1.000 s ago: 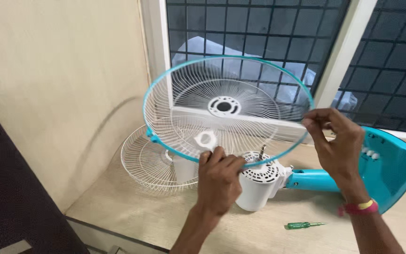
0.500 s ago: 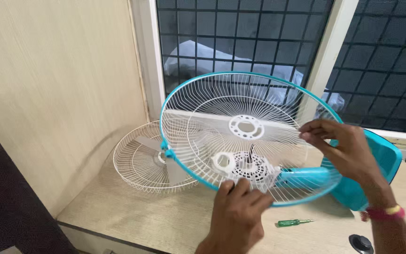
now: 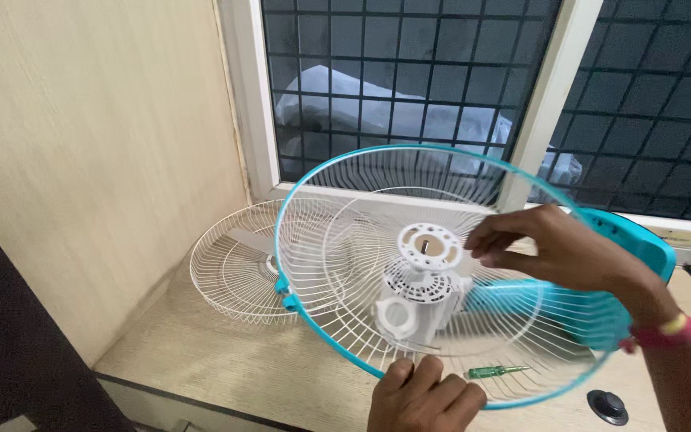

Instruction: The person assembles a table fan by attaching the motor housing to the base, securing it with a screwdriver, then mounting the front grill, fan blades, and center cap. The person uses a screwdriver to tighten the motor housing and secures the blades with a nut and cap.

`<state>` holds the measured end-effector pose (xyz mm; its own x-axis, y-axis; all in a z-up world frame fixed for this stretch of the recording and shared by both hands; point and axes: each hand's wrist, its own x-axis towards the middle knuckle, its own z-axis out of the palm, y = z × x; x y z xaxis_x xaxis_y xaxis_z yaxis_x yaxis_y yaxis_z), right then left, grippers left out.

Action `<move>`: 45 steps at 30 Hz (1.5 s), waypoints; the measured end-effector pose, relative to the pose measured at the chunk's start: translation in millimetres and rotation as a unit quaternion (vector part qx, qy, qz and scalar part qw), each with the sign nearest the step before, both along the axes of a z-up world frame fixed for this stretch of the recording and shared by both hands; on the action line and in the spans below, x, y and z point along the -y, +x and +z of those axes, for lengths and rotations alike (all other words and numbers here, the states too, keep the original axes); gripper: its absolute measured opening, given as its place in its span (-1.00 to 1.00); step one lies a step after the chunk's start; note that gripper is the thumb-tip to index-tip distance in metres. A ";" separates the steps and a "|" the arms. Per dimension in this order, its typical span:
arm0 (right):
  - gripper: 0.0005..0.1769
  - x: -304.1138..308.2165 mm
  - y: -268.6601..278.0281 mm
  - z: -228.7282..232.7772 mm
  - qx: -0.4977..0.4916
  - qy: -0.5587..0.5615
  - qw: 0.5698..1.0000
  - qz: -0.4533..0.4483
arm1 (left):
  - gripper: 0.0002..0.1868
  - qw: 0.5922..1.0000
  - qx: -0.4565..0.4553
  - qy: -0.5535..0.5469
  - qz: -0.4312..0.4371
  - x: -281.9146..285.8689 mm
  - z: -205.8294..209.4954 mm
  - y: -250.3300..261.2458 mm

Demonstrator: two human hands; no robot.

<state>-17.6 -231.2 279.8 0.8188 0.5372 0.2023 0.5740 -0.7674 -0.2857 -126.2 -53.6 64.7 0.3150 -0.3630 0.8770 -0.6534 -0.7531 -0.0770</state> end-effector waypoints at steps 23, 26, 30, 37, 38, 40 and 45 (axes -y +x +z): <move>-0.57 -71.9 15.5 -28.7 -0.121 -0.147 0.971 0.145 | -0.85 1.000 0.001 -0.016 0.013 75.8 -26.9 21.8; -0.38 -73.9 7.7 -31.5 -0.115 -0.173 0.962 0.178 | -0.88 1.000 -0.009 0.002 0.016 84.1 -16.7 21.9; -0.47 -67.9 7.5 -30.8 -0.113 -0.184 0.955 0.205 | -0.86 1.000 -0.008 -0.007 0.021 84.9 -3.5 21.5; -0.16 -42.9 -0.4 -54.2 -0.090 -0.211 0.952 0.201 | -0.29 0.999 0.003 0.001 -0.037 26.9 42.6 2.1; -0.12 -42.3 -1.6 -58.8 -0.078 -0.204 0.957 0.190 | -0.32 0.999 -0.005 -0.040 -0.025 10.3 51.5 0.2; 0.04 -42.3 -4.6 -64.9 -0.057 -0.189 0.966 0.169 | -0.37 0.992 -0.023 -0.123 0.000 -29.9 70.6 2.7; -0.27 -45.0 -21.8 -62.7 -0.019 -0.179 0.959 0.221 | -0.55 0.962 -0.076 -0.222 0.136 -134.2 127.1 84.0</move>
<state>-39.4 -186.2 217.1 0.4989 0.8624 -0.0854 0.8598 -0.5050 -0.0763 -42.2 80.6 191.8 0.4824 0.1517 0.8627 -0.4049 -0.8347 0.3732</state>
